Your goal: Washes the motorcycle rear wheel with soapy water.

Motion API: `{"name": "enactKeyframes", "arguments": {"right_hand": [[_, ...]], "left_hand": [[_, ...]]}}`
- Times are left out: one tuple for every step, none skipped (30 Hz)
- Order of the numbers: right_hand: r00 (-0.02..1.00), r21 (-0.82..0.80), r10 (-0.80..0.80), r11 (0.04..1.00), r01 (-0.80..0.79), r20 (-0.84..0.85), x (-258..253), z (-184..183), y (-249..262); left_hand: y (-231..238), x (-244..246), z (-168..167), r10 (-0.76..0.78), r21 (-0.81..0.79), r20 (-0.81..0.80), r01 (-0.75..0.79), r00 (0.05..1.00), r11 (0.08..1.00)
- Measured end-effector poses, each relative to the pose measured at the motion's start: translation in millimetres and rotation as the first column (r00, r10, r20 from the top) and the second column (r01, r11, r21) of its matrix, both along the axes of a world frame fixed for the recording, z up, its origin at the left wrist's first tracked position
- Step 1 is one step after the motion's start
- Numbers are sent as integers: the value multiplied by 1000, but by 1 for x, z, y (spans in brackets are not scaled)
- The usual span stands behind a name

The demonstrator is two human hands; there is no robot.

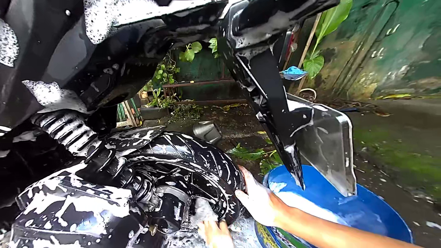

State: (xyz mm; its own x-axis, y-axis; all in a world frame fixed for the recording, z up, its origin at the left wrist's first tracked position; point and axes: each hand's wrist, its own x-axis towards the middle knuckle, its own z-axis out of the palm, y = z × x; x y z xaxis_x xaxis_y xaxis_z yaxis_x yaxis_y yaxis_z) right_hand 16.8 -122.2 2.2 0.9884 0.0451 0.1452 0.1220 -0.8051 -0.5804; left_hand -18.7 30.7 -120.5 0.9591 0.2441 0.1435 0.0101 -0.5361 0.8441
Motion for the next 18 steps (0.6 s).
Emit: {"name": "enactKeyframes", "arguments": {"right_hand": [[1000, 1, -2, 1000, 2, -18, -1, 1, -1], [1000, -2, -1, 1000, 1, -29, -1, 1, -1], [999, -6, 1, 1000, -1, -39, -2, 2, -2], [999, -17, 4, 1000, -4, -41, -1, 3, -2], [999, -29, 12, 999, -14, -50, 0, 5, -3], [998, -35, 21, 999, -23, -65, 1, 6, -3], [996, -39, 28, 999, -31, -80, 0, 7, -4], [995, -43, 26, 999, -31, -99, -1, 8, -5], [992, -42, 22, 999, -28, -120, -3, 8, -5], [990, -45, 15, 999, -21, -139, -6, 8, -5], [988, -49, 12, 999, -20, -156, -8, 8, -6], [988, -51, 15, 998, -23, -157, -10, 6, -6], [988, -59, 23, 998, -32, -150, -9, 5, -8], [989, -71, 29, 997, -40, -145, -8, 4, -11], [988, -77, 31, 996, -43, -149, -7, 4, -13], [987, -88, 31, 995, -45, -156, -7, 5, -14], [985, -100, 33, 994, -50, -167, -6, 5, -15], [984, -110, 39, 992, -58, -172, -6, 7, -16]], "left_hand": [[10, 10, 3, -26, 142, -57, 34, 998, 989], [18, 21, 9, -36, 279, -147, 77, 988, 957], [22, 30, 17, -19, 371, -235, 108, 972, 922], [23, 38, 24, 28, 438, -281, 103, 959, 893], [20, 45, 31, 74, 469, -307, 83, 949, 879], [16, 50, 39, 104, 465, -336, 69, 936, 883], [12, 53, 45, 122, 440, -361, 54, 924, 896], [10, 54, 50, 117, 401, -376, 47, 919, 915], [12, 54, 51, 80, 325, -368, 47, 926, 945], [17, 52, 48, 14, 211, -327, 58, 945, 976], [23, 49, 40, -61, 76, -253, 83, 966, 994], [28, 43, 28, -111, -49, -163, 105, 980, 993], [30, 36, 17, -140, -157, -91, 124, 986, 980], [29, 28, 10, -157, -231, -48, 142, 986, 963], [29, 20, 7, -187, -224, -53, 171, 981, 959], [29, 14, 9, -217, -124, -114, 203, 969, 971], [29, 12, 15, -209, 45, -214, 224, 954, 974], [30, 13, 25, -158, 218, -318, 234, 935, 947]]}}
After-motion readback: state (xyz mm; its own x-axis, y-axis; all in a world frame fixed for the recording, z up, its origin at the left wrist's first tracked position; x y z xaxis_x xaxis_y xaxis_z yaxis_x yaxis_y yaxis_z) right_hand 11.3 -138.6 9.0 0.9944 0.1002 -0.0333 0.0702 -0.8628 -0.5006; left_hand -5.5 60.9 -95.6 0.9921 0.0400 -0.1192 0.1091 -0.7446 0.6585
